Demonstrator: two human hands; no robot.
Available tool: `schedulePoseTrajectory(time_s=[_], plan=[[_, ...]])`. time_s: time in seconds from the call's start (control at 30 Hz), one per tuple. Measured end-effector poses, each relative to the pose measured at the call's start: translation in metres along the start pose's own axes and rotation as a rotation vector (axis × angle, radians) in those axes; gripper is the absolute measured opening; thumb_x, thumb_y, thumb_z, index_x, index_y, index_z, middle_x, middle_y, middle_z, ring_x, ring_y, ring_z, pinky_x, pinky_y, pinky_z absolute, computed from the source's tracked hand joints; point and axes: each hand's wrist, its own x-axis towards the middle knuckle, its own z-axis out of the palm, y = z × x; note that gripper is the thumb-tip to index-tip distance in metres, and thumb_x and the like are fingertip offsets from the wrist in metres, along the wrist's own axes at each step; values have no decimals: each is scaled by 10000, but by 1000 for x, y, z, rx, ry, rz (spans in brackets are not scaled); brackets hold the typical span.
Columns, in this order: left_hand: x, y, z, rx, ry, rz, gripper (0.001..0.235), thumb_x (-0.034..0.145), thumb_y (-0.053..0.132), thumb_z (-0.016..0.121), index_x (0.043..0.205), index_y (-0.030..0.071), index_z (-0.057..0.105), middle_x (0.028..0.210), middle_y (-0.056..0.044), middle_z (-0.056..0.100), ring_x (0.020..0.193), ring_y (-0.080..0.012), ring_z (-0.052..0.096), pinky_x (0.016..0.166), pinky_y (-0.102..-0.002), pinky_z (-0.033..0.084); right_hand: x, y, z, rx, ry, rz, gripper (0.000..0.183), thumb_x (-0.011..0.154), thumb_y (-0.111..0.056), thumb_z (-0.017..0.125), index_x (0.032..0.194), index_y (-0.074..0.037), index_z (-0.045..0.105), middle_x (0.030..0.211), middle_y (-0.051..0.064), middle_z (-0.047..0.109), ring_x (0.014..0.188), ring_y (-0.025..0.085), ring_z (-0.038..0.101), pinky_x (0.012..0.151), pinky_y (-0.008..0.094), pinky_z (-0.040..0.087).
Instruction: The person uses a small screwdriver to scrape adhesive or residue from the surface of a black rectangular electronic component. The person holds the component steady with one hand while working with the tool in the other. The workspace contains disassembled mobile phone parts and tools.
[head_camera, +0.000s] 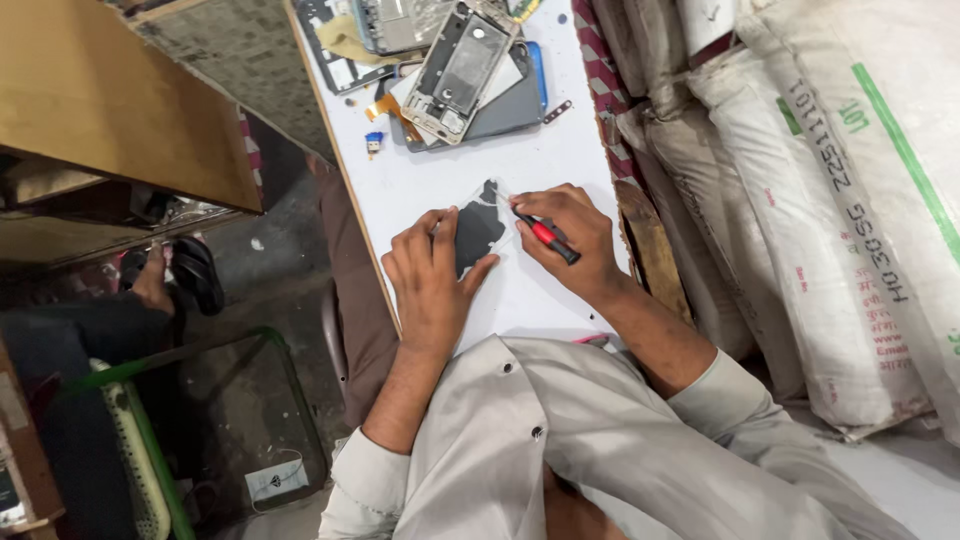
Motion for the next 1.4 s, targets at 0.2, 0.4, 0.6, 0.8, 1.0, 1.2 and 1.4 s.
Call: schedulePoseTrajectory(time_s=[0.2,0.4,0.6,0.8,1.0,1.2,1.4], plan=[[2,2,-4,-1,1,10,752,806,379,863,1401,45,546,1303,-107,542,1167,-311,491,986,-476,361,6,-14,-5,-62,-99,-110,230,855,16,779,1054,-58,690,1117,54,754,1044,218,705,941,372,497],[0,3,-4,3,17,16,729,822,376,853,1403,49,558,1328,-104,540,1217,-304,484,1012,-464,359,10,-14,-8,-56,-139,-168,259,828,7,779,1055,-75,686,1130,49,755,1044,198,690,948,362,444],[0,2,-4,41,25,68,652,835,402,832,1343,63,603,1370,-80,534,1286,-294,461,1049,-488,310,10,-15,-6,-51,-92,-79,256,848,1,782,1078,-77,700,1109,24,754,1012,193,671,958,324,447],[0,2,-2,139,-3,113,593,869,389,804,1339,73,628,1434,-36,535,1309,-280,447,1067,-519,262,8,-17,-4,-44,8,-45,229,895,-4,748,1107,-71,694,1159,33,749,1062,194,673,972,339,481],[1,1,-1,134,-43,125,548,884,323,764,1348,65,628,1497,-19,515,1332,-239,457,1085,-514,256,9,-13,-8,-37,-232,-185,246,785,-24,784,1017,-61,710,998,43,742,948,236,675,872,386,466],[1,2,0,124,-57,116,468,915,238,737,1343,80,631,1539,-14,494,1399,-226,440,1120,-513,232,5,-10,-6,20,42,-6,199,858,48,681,1039,-28,653,1061,91,719,1017,264,694,908,369,557],[2,0,1,109,-68,117,473,909,216,730,1352,79,632,1542,-14,494,1424,-196,429,1120,-521,225,6,-10,-7,-43,-144,-151,195,783,54,742,937,-46,675,945,84,740,899,258,704,797,386,496]])
